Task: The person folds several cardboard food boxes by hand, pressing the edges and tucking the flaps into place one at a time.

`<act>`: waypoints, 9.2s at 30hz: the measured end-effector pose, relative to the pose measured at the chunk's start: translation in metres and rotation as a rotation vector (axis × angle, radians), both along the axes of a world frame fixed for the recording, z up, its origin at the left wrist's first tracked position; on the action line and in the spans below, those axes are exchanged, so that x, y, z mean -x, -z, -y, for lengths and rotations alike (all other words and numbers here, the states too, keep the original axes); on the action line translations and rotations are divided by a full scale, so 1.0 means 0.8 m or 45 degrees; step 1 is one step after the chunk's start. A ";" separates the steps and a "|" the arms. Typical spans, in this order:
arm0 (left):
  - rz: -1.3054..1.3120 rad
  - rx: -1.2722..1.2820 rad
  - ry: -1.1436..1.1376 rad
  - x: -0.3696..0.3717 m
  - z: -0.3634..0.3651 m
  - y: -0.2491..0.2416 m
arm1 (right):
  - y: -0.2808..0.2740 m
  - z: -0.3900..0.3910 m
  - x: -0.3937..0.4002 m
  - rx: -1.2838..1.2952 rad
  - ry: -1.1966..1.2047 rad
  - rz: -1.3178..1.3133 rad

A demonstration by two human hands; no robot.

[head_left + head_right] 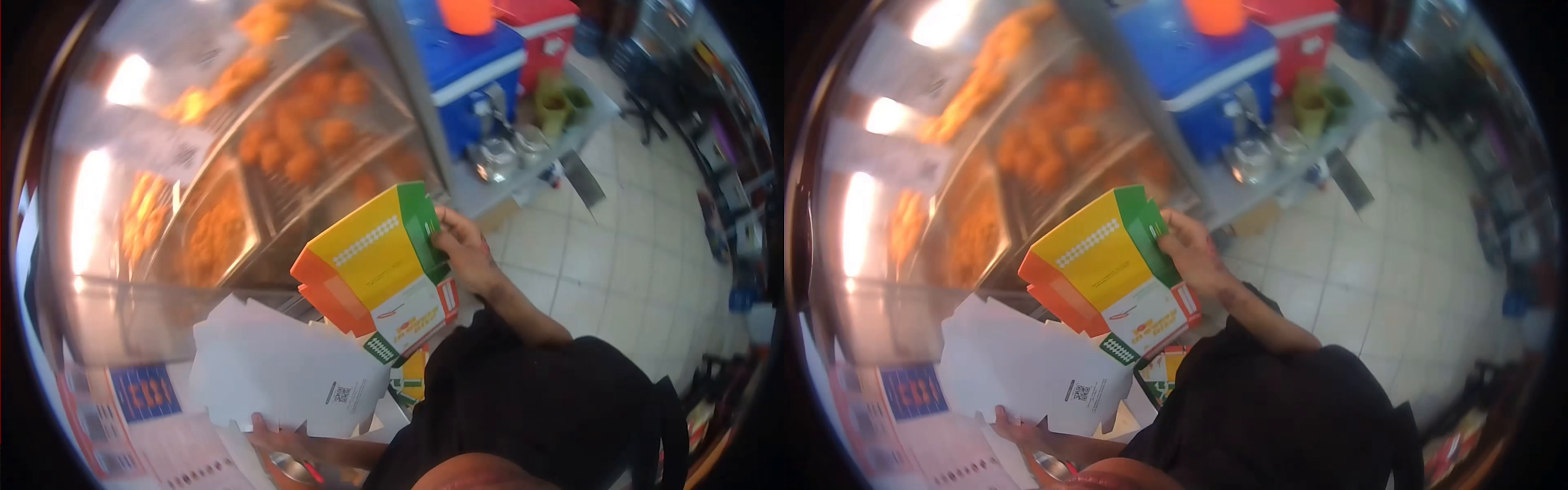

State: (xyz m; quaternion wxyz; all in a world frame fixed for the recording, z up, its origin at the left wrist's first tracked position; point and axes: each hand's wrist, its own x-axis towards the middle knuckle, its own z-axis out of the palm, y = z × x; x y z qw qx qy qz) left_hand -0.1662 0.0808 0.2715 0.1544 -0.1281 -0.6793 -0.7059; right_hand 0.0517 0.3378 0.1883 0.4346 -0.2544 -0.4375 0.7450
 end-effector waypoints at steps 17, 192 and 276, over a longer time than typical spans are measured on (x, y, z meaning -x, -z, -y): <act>0.572 0.019 1.437 -0.095 -0.216 0.082 | 0.040 0.081 -0.301 -0.425 1.206 1.151; 0.539 0.085 1.798 -0.490 -0.578 0.107 | -0.003 -0.317 -0.413 -0.882 0.453 0.752; 0.143 0.143 0.951 -0.067 -0.219 0.130 | -0.008 -0.017 0.050 -1.272 0.010 0.291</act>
